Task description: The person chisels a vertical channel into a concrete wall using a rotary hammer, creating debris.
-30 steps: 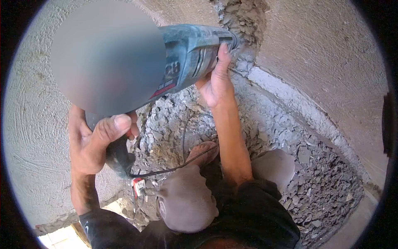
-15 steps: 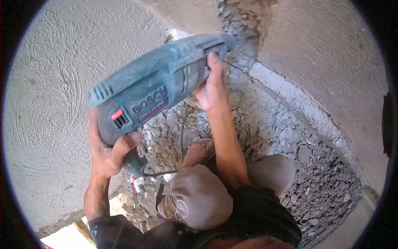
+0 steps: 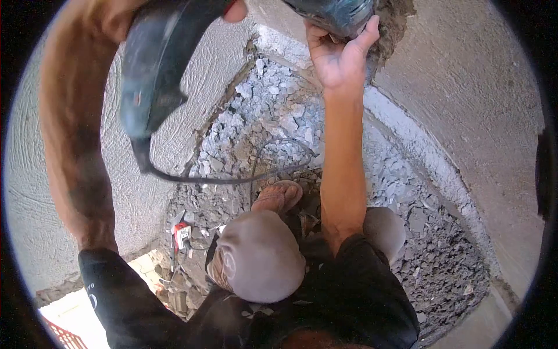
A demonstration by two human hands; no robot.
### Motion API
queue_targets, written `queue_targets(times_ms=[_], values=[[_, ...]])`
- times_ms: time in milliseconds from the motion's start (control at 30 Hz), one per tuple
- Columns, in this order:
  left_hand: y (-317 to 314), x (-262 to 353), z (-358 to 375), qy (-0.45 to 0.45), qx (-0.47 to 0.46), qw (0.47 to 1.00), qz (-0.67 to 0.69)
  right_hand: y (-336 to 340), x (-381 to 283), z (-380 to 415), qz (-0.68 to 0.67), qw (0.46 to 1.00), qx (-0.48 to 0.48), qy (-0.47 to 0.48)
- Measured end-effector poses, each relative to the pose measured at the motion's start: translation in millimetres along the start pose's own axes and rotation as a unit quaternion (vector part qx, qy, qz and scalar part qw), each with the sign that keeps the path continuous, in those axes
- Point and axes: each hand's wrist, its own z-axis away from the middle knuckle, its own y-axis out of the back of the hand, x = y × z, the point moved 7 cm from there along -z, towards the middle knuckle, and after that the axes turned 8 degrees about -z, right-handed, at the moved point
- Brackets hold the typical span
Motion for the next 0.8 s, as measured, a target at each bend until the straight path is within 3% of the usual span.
queue_targets(times_ms=[67,167,233,300,367,433,500,600,667,767,800], values=[[-4.9,29.4,5.8,0.088,0.031,0.996,0.013,0.4,-1.1,-4.9,0.001,1.0,0.021,-0.017],[-3.0,18.6,-9.9,-0.022,0.012,1.0,-0.015,16.2,-3.0,-15.9,0.004,0.999,0.03,-0.038],[-4.7,20.8,-11.1,-0.042,-0.003,0.999,-0.011,7.5,-6.3,-9.8,0.008,0.999,0.008,-0.041],[-14.9,19.3,6.4,-0.034,-0.022,0.999,-0.036,18.8,-5.3,11.5,0.063,0.991,0.095,-0.076],[-31.6,-13.1,27.5,-0.042,-0.035,0.995,-0.081,24.2,-12.4,24.6,0.08,0.993,0.06,-0.06],[-55.9,-50.0,63.4,-0.119,0.046,0.99,-0.053,48.4,-10.9,37.5,0.075,0.989,0.113,-0.058],[-87.1,-85.9,101.0,-0.002,0.037,0.998,-0.05,71.6,3.2,57.6,0.065,0.977,0.195,-0.062],[-131.1,-144.2,133.1,0.012,0.029,0.999,0.034,103.2,21.3,85.3,0.073,0.969,0.223,-0.078],[-146.9,-171.5,150.2,0.077,0.041,0.993,0.074,109.6,27.6,96.0,0.067,0.97,0.215,-0.094],[-153.8,-178.4,164.6,0.112,0.006,0.989,0.099,106.3,30.4,117.1,0.051,0.968,0.228,-0.096],[-149.9,-170.9,162.4,0.064,0.015,0.995,0.075,98.2,29.6,121.2,0.054,0.967,0.228,-0.102]])
